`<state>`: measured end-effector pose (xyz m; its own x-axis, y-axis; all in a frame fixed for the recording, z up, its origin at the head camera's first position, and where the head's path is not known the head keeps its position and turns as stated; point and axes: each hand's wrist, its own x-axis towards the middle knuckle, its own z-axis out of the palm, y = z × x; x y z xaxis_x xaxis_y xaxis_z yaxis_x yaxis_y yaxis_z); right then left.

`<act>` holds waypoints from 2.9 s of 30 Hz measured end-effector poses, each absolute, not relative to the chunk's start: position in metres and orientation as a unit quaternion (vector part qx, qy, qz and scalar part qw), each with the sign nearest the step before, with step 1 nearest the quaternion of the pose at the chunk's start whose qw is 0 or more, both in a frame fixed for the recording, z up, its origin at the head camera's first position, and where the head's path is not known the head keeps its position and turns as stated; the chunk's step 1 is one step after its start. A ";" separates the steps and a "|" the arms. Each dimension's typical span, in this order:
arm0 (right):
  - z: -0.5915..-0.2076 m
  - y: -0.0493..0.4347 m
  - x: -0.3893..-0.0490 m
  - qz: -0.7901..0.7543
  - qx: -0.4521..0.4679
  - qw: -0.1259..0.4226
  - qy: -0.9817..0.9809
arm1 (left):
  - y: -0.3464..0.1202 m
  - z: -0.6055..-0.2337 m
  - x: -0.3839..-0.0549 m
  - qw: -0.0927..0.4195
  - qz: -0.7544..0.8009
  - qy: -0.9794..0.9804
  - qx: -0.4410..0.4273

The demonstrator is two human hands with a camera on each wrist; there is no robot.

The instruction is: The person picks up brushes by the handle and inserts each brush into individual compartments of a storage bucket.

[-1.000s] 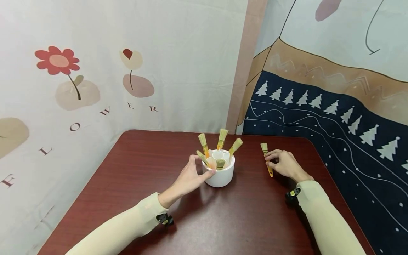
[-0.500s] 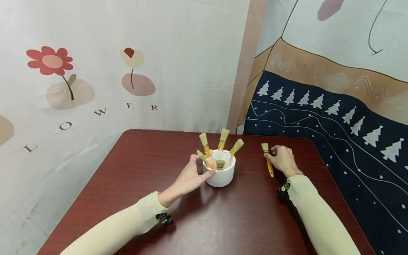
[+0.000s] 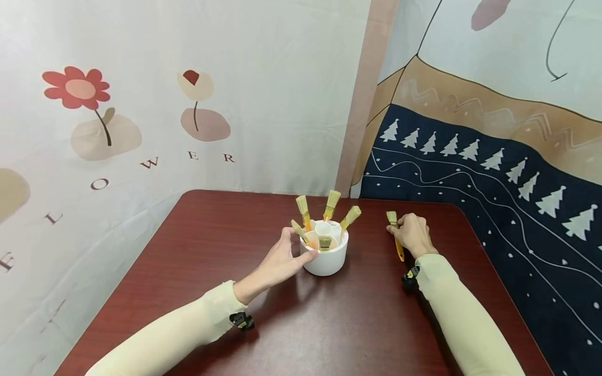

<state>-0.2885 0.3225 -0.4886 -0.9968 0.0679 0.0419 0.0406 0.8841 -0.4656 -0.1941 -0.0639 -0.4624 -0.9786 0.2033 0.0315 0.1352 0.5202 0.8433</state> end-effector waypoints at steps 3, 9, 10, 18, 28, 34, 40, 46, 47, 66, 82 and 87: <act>-0.489 0.321 -0.288 0.241 -0.031 0.025 -0.970 | -0.064 -0.463 -0.195 0.035 0.482 0.870 0.098; -0.492 0.321 -0.291 0.244 -0.037 0.023 -0.969 | -0.063 -0.463 -0.196 0.036 0.483 0.870 0.097; -0.492 0.321 -0.291 0.244 -0.037 0.023 -0.969 | -0.063 -0.463 -0.196 0.036 0.483 0.870 0.097; -0.491 0.320 -0.291 0.244 -0.033 0.033 -0.969 | -0.064 -0.462 -0.196 0.037 0.484 0.869 0.097; -0.478 0.315 -0.275 0.267 -0.032 0.092 -0.959 | -0.064 -0.463 -0.196 0.032 0.485 0.869 0.096; -0.470 0.309 -0.265 0.279 -0.021 0.128 -0.952 | -0.064 -0.463 -0.196 0.033 0.492 0.865 0.096; -0.462 0.305 -0.258 0.283 -0.020 0.158 -0.946 | -0.063 -0.464 -0.197 0.031 0.489 0.866 0.095; -0.454 0.299 -0.251 0.301 -0.020 0.178 -0.937 | -0.062 -0.463 -0.196 0.035 0.490 0.866 0.095; -0.453 0.298 -0.249 0.305 -0.019 0.182 -0.934 | -0.062 -0.463 -0.196 0.035 0.490 0.865 0.096; -0.423 0.278 -0.220 0.355 0.002 0.223 -0.908 | -0.064 -0.464 -0.194 0.031 0.499 0.861 0.099; -0.405 0.260 -0.204 0.386 0.011 0.225 -0.895 | -0.065 -0.465 -0.194 0.036 0.497 0.862 0.097; -0.400 0.252 -0.200 0.401 0.026 0.235 -0.885 | -0.065 -0.465 -0.193 0.035 0.500 0.860 0.098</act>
